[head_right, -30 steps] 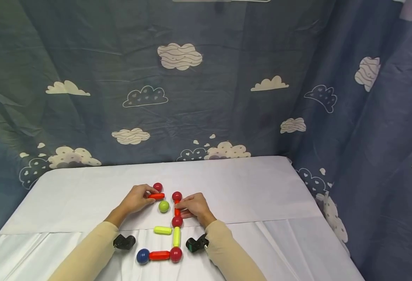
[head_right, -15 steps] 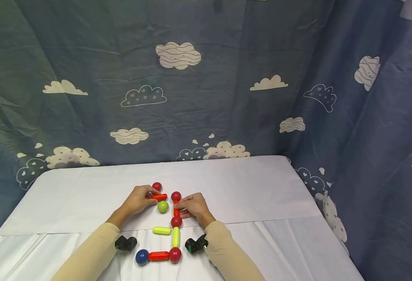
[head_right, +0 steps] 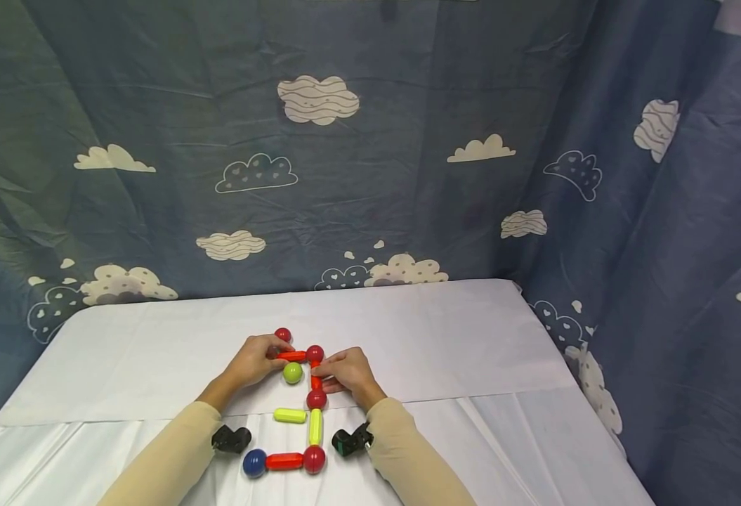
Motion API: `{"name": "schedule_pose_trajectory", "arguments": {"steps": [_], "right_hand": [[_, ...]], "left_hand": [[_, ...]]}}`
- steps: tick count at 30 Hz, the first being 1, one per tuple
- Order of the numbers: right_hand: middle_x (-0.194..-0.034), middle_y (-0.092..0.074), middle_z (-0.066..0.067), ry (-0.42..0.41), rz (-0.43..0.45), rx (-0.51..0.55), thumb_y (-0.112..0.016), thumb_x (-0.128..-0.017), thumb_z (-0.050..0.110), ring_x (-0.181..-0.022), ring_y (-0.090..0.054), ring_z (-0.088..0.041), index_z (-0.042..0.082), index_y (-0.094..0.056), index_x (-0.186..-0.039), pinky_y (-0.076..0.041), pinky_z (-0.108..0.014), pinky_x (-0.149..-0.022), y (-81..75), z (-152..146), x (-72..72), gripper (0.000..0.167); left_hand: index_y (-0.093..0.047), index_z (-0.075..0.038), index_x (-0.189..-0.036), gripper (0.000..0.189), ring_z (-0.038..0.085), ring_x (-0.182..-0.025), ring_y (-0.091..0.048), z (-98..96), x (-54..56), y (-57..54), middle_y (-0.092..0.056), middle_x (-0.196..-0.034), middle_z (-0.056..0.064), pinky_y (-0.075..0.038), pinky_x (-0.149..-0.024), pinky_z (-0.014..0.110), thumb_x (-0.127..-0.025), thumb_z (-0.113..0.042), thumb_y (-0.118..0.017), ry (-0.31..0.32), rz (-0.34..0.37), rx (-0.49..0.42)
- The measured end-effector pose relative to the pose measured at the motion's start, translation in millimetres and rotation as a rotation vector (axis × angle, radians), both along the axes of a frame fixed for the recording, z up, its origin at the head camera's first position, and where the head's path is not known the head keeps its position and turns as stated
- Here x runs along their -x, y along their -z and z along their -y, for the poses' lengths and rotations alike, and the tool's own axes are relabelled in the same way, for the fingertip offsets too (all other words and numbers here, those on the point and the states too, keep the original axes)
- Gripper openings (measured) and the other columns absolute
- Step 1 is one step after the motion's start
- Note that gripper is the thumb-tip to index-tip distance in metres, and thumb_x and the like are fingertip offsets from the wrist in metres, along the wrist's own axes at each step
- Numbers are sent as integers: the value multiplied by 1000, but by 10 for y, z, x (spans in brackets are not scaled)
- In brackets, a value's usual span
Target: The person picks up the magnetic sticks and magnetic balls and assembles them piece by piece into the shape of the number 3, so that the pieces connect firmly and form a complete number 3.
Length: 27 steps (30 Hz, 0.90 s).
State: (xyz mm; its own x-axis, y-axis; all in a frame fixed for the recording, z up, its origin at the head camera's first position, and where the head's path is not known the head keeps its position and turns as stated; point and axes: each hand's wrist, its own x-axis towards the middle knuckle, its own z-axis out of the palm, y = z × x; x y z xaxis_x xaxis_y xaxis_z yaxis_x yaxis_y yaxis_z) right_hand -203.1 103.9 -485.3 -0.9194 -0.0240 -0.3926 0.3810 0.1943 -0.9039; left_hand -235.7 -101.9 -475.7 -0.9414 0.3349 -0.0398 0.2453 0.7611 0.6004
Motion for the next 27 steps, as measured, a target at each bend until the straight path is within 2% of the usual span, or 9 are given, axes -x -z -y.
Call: {"name": "schedule_pose_trajectory", "arguments": {"steps": [9, 19, 24, 27], "right_hand": [[-75, -71, -9, 2, -7, 8, -81, -75, 10, -48, -62, -10, -2, -70, -90, -52, -25, -50, 12, 5, 0, 22], [-73, -70, -8, 0, -8, -9, -80, -75, 10, -52, -64, -11, -2, -70, -89, -53, -25, -52, 6, 8, 3, 21], [-77, -71, -9, -11, -19, -1, -80, -76, 9, -55, -65, -12, -3, -69, -91, -54, -27, -53, 6, 4, -3, 22], [-76, -71, -9, -10, -15, -4, -80, -76, 9, -53, -65, -12, -3, -69, -91, -53, -26, -53, 1, -6, -3, 22]], "left_hand": [[-73, -12, -104, 25, 16, -79, -48, -14, -18, 2, -61, -86, -2, -43, -71, 31, -80, -13, -78, -18, 12, 10], [-72, -10, -105, 29, 12, -74, -53, 69, -71, -29, -64, -92, -1, -46, -68, 28, -78, -6, -79, -12, -16, -35], [-72, -11, -106, 30, 11, -76, -54, 143, -128, -83, -64, -97, -1, -47, -69, 28, -77, -5, -79, -26, -9, -51], [-71, -13, -105, 33, 12, -79, -55, 165, -157, -108, -64, -99, -2, -48, -70, 28, -75, -7, -81, -14, -8, -54]]}}
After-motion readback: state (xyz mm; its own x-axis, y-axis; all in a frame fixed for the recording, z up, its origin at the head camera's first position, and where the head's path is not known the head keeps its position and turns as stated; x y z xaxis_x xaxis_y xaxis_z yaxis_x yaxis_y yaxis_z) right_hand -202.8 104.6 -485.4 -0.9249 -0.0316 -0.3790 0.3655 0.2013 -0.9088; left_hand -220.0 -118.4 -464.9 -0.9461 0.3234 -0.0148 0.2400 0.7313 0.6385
